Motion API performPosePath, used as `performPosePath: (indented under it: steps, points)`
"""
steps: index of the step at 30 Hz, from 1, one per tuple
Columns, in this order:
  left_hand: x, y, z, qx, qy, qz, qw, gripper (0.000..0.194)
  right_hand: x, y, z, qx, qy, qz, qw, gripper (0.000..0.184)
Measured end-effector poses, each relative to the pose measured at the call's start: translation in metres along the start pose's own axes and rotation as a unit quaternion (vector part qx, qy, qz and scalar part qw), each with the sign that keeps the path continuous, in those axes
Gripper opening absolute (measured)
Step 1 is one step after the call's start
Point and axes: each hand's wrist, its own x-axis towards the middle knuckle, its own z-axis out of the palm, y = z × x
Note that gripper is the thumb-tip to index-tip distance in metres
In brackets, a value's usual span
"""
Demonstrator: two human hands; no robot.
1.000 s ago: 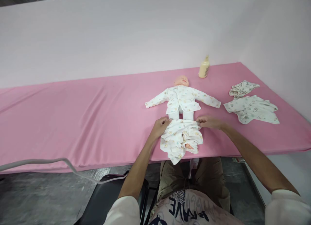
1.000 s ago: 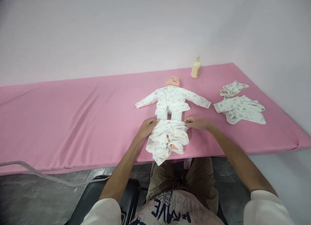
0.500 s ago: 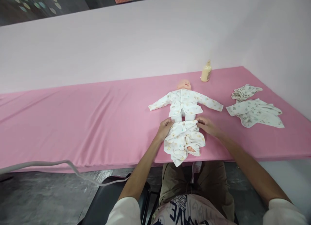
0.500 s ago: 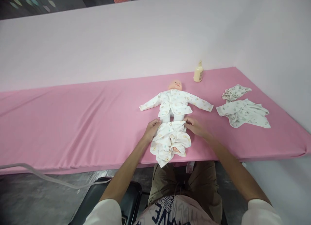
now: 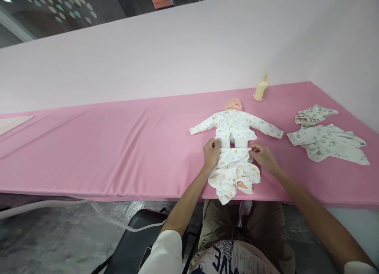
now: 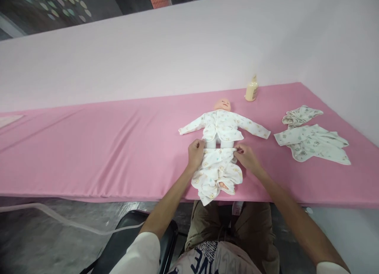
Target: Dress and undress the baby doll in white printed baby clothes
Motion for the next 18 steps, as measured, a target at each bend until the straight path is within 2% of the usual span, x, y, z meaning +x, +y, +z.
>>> performPosePath:
  steps: [3, 6, 8, 10, 12, 16, 18]
  points:
    - [0.001, 0.003, -0.002, 0.025, 0.016, -0.003, 1.000, 0.034, -0.002, -0.006, 0.004, -0.065, 0.012, 0.001, 0.998, 0.004]
    - [0.009, -0.002, -0.012, -0.001, 0.034, -0.052, 0.998, 0.025, -0.003, -0.011, 0.007, -0.111, 0.025, -0.047, 0.992, 0.008]
    - [0.013, -0.006, -0.018, -0.035, 0.007, -0.093, 0.995, 0.019, -0.005, -0.019, 0.011, -0.132, 0.053, -0.088, 0.986, 0.014]
    - [0.014, -0.011, -0.020, -0.053, -0.042, -0.106, 0.992, 0.017, -0.006, -0.031, 0.017, -0.148, 0.057, -0.124, 0.980, 0.014]
    - [0.012, -0.013, -0.017, -0.062, -0.065, -0.086, 0.992, 0.021, -0.007, -0.044, 0.025, -0.162, 0.031, -0.153, 0.974, 0.012]
    - [0.012, -0.009, -0.007, -0.095, -0.068, 0.000, 0.993, 0.030, -0.004, -0.063, 0.043, -0.204, -0.014, -0.198, 0.959, 0.014]
    - [0.020, -0.006, -0.004, -0.073, -0.059, 0.037, 0.995, 0.037, 0.002, -0.061, 0.045, -0.246, 0.016, -0.210, 0.946, 0.016]
